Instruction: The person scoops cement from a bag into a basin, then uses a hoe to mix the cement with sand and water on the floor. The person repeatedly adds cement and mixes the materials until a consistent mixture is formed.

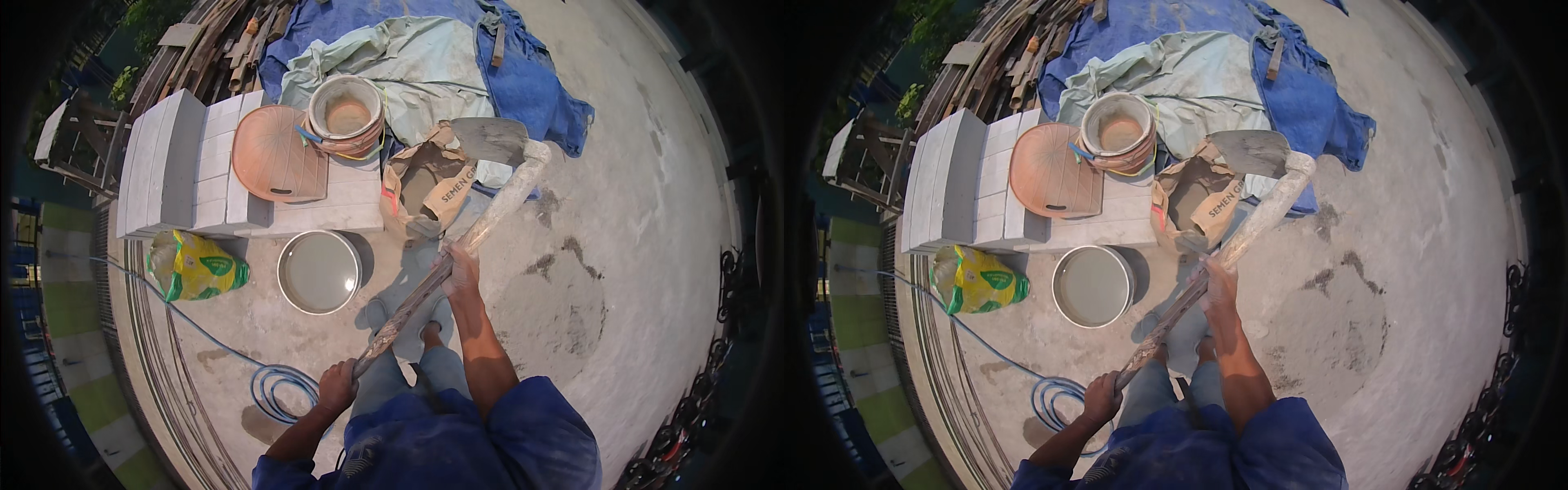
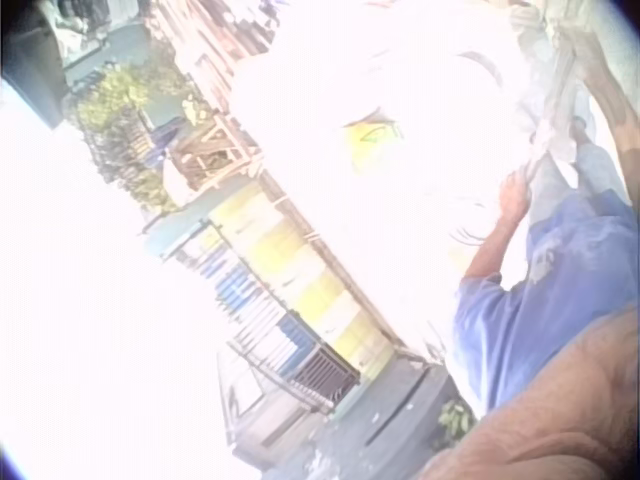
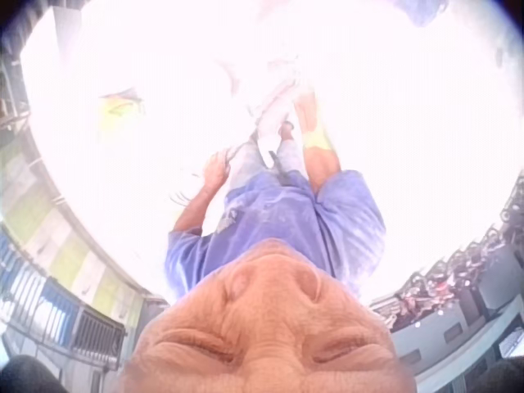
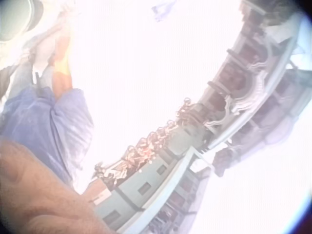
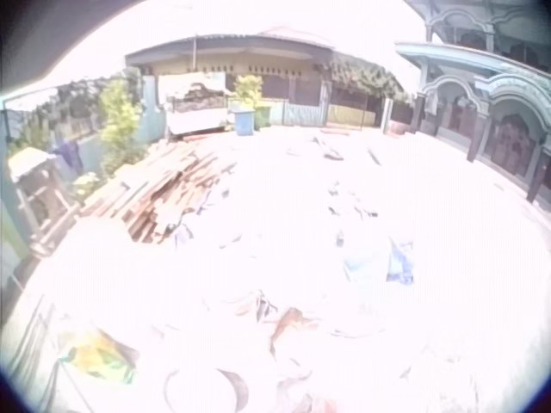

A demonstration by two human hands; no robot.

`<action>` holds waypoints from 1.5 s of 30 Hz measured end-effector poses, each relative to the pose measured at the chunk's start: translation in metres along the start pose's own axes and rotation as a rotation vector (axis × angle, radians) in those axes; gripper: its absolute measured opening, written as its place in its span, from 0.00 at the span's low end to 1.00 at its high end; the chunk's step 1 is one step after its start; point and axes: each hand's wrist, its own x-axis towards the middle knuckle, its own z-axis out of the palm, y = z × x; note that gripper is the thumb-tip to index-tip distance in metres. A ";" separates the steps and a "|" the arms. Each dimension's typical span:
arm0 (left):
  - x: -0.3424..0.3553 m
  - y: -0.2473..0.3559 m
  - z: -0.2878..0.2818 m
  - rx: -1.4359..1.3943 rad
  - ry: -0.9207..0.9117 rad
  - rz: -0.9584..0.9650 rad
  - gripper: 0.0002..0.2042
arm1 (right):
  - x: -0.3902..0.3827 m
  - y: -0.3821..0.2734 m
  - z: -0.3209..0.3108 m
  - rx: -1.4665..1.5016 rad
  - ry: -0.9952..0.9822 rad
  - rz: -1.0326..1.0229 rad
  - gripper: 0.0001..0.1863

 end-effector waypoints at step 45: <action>0.187 -0.247 0.365 -0.299 -0.006 -0.352 0.14 | 0.326 0.316 -0.115 -0.513 0.452 0.074 0.23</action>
